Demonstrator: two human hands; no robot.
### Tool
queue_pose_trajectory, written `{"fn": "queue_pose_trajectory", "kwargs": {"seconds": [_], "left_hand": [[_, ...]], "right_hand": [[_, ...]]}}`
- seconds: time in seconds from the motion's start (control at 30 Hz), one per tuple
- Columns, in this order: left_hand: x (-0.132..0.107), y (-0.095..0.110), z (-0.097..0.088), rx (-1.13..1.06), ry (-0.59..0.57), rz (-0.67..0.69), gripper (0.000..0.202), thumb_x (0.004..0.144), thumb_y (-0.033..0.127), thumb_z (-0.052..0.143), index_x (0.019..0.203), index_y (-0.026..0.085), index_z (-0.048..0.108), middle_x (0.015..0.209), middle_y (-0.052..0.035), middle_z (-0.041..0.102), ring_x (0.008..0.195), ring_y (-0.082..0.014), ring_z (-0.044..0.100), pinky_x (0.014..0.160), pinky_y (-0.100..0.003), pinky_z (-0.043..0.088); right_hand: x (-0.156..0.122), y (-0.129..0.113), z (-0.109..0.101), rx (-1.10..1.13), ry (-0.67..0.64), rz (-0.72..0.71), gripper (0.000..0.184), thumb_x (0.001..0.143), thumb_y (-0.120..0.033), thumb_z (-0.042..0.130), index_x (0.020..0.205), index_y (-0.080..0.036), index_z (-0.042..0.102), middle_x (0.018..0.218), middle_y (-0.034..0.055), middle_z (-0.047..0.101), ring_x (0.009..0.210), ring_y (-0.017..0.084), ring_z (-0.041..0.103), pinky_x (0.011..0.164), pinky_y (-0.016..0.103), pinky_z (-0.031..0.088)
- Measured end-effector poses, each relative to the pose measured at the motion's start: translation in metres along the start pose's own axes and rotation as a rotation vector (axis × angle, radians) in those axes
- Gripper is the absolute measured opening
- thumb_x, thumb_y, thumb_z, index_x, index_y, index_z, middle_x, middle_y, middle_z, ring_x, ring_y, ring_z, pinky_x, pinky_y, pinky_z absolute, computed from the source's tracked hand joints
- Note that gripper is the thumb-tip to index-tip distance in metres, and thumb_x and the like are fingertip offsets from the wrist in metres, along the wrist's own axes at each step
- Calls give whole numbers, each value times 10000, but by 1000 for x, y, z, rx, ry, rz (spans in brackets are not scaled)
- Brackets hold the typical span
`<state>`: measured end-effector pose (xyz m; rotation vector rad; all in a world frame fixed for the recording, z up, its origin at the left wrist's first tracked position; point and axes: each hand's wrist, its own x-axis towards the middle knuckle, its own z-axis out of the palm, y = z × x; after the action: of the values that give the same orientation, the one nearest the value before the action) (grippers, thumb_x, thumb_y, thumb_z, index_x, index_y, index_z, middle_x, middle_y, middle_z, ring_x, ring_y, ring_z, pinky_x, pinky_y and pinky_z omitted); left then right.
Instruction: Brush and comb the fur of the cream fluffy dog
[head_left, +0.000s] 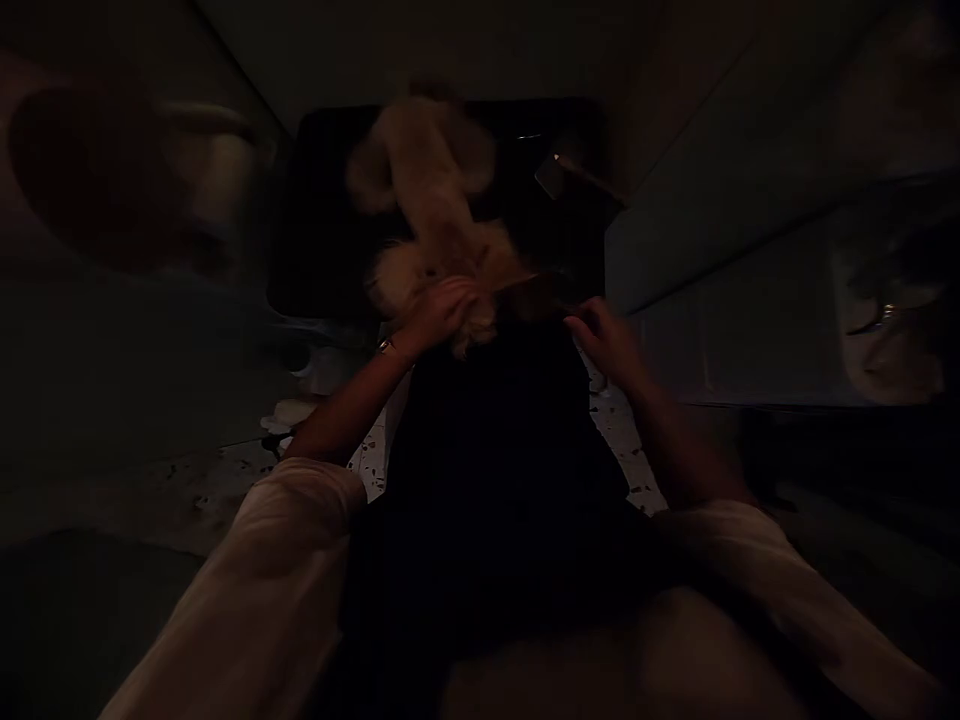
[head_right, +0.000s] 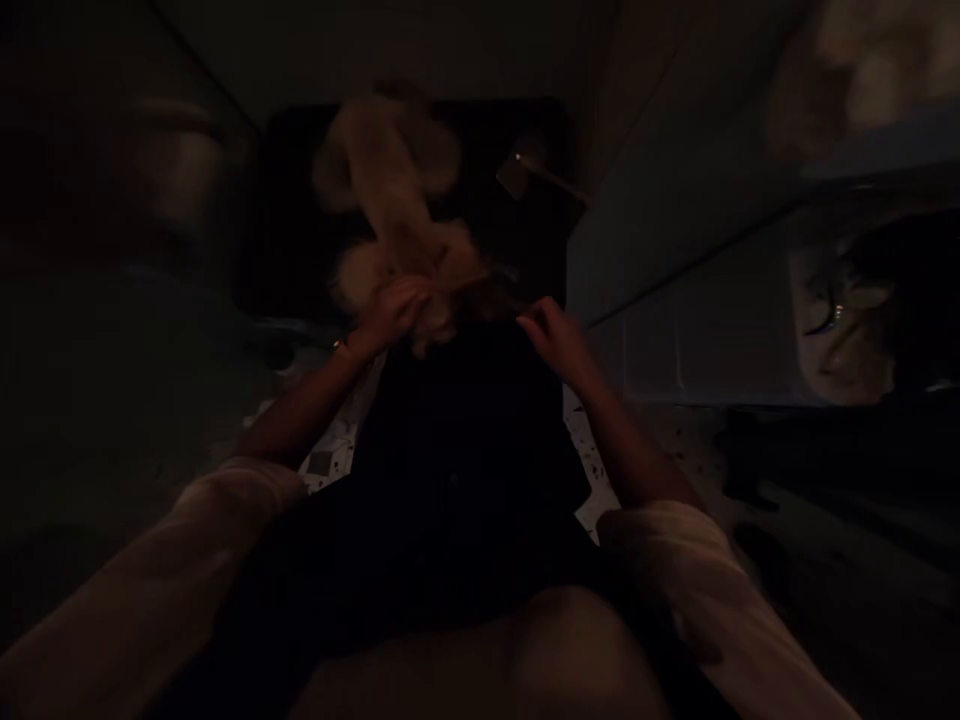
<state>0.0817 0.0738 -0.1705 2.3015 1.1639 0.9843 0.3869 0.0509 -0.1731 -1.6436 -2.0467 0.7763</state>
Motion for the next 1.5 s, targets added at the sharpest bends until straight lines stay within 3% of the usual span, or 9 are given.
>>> {"fn": "queue_pose_trajectory", "kwargs": {"seconds": [0.1,0.23,0.33,0.43,0.6,0.7,1.07,1.33,1.5], "left_hand": [[1,-1,0,22,-20,6,514,1027,495,304,1022,151,686,1078,-115,699,1094,-211,637,999,-401,508],[5,-3,-3,53,-95,11,567,1031,523,271,1058,126,674,1094,-114,694,1131,-206,615,1032,-403,484],[11,-4,-5,48,-139,30,603,1030,543,238,1033,116,664,1072,-116,695,1103,-199,613,1023,-410,484],[17,-6,-4,75,-155,50,633,1025,562,203,955,132,663,1007,-109,697,1032,-202,632,969,-402,501],[27,-10,1,98,-196,81,624,1020,559,199,849,154,642,887,-103,676,922,-219,641,880,-387,503],[32,-10,2,100,-204,91,583,1027,530,215,834,156,620,867,-99,662,898,-215,625,860,-372,493],[39,-4,3,68,-245,51,644,1008,610,136,785,172,552,870,-91,641,886,-174,587,861,-362,479],[38,-4,8,52,-205,54,642,1012,590,165,793,149,577,825,-97,628,842,-188,604,810,-334,476],[38,-4,9,47,-189,61,665,1009,598,138,767,146,562,811,-99,630,860,-188,611,816,-324,471]], "right_hand": [[-36,-22,36,190,-106,110,374,920,-544,345,1009,-199,458,804,68,650,727,200,606,724,329,451],[-71,-62,76,473,-201,95,298,922,-516,340,983,-228,382,771,25,641,734,179,595,814,349,462],[-73,-91,88,709,-143,111,273,942,-514,354,954,-242,365,811,8,646,735,148,591,792,319,484],[-67,-114,94,1015,-137,207,371,924,-613,399,944,-248,338,848,1,671,579,114,556,618,287,490],[-67,-137,115,1407,-349,344,465,846,-645,572,952,-240,370,950,41,693,656,136,659,621,304,556],[-66,-144,130,1456,-435,373,378,892,-567,565,944,-232,400,928,39,697,646,126,655,618,296,564],[-41,-152,157,1424,-408,377,343,920,-544,540,908,-223,421,848,1,693,589,109,652,565,252,559],[-29,-158,170,1332,-449,515,148,1015,-314,417,920,-212,366,693,-42,644,477,85,600,488,195,505],[-31,-156,172,1275,-586,495,168,1028,-301,368,930,-185,440,698,-16,654,463,66,573,452,159,465]]}}
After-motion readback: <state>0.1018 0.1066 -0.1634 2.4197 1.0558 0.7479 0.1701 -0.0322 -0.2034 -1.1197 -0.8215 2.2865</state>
